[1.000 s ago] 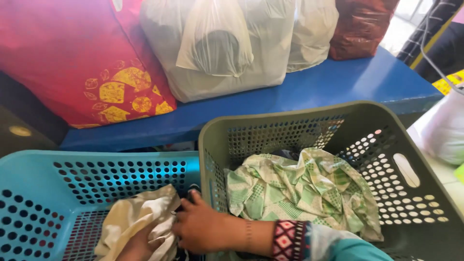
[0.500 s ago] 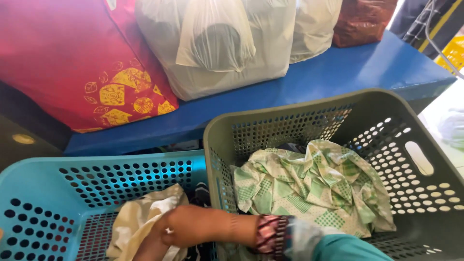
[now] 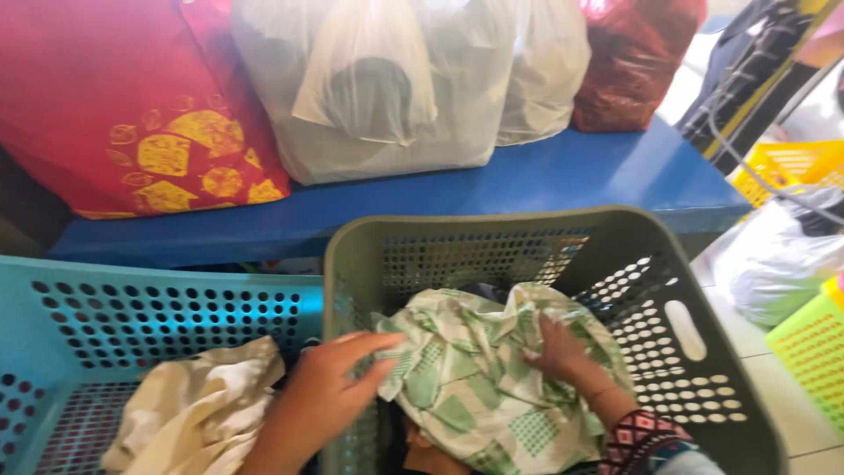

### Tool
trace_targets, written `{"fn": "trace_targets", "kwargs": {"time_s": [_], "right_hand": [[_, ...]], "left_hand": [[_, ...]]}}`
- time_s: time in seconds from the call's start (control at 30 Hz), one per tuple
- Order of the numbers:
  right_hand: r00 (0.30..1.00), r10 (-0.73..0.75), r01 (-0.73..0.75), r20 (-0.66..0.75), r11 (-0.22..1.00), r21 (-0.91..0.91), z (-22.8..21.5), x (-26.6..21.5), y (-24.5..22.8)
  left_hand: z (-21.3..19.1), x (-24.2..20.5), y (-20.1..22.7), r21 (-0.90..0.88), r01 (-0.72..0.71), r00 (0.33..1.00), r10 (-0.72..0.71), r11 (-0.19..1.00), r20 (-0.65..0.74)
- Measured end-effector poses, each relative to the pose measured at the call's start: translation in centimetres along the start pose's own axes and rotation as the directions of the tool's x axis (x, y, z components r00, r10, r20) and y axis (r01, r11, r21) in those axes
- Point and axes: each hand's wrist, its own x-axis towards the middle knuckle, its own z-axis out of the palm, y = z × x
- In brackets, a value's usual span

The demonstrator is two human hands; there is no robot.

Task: Sorting through a laundry basket and inspecting individual garments for stains or damage

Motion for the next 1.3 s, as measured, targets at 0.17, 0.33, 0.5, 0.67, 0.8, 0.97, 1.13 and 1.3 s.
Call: {"fn": "trace_targets", "kwargs": {"time_s": [0.17,0.33,0.5,0.67,0.8,0.97,1.13,1.3], "right_hand": [[0.931,0.039,-0.092,0.362,0.987,0.129,-3.9,-3.4,-3.8],[0.95,0.037,-0.089,0.311,0.984,0.157,-2.1,-0.5,-3.7],[0.972,0.003,-0.225,0.235,0.31,0.924,-16.1,-4.1,-11.7],[0.966,-0.007,-0.259,0.26,-0.078,0.963,-21.6,-7.2,-15.0],[0.951,-0.074,-0.305,0.3,-0.383,0.872,-18.9,-6.4,-12.3],[0.917,-0.178,-0.395,0.357,-0.523,0.755,-18.6,-7.2,-10.8],[0.9,0.057,-0.352,0.431,-0.487,0.799,-22.8,-8.6,-12.7],[0.842,0.106,-0.387,0.529,-0.563,0.73,-27.0,-9.7,-15.1]], "left_hand": [[9.3,6.5,4.3,-0.156,0.138,0.928,-0.073,0.978,0.365],[18.9,8.4,-1.0,-0.008,0.274,0.803,-0.224,0.962,0.552],[24.8,6.4,-14.3,-0.031,0.134,0.955,-0.121,0.99,0.272],[22.8,7.3,-10.6,-0.068,0.179,0.941,-0.151,0.982,0.303],[19.6,8.0,-7.5,-0.078,0.244,0.917,-0.204,0.967,0.343],[18.7,8.9,-7.4,-0.032,0.4,0.848,-0.357,0.916,0.391],[18.2,8.9,-7.8,-0.127,0.433,0.802,-0.318,0.892,0.506],[18.2,9.3,-7.9,-0.074,0.491,0.703,-0.345,0.868,0.622]]}}
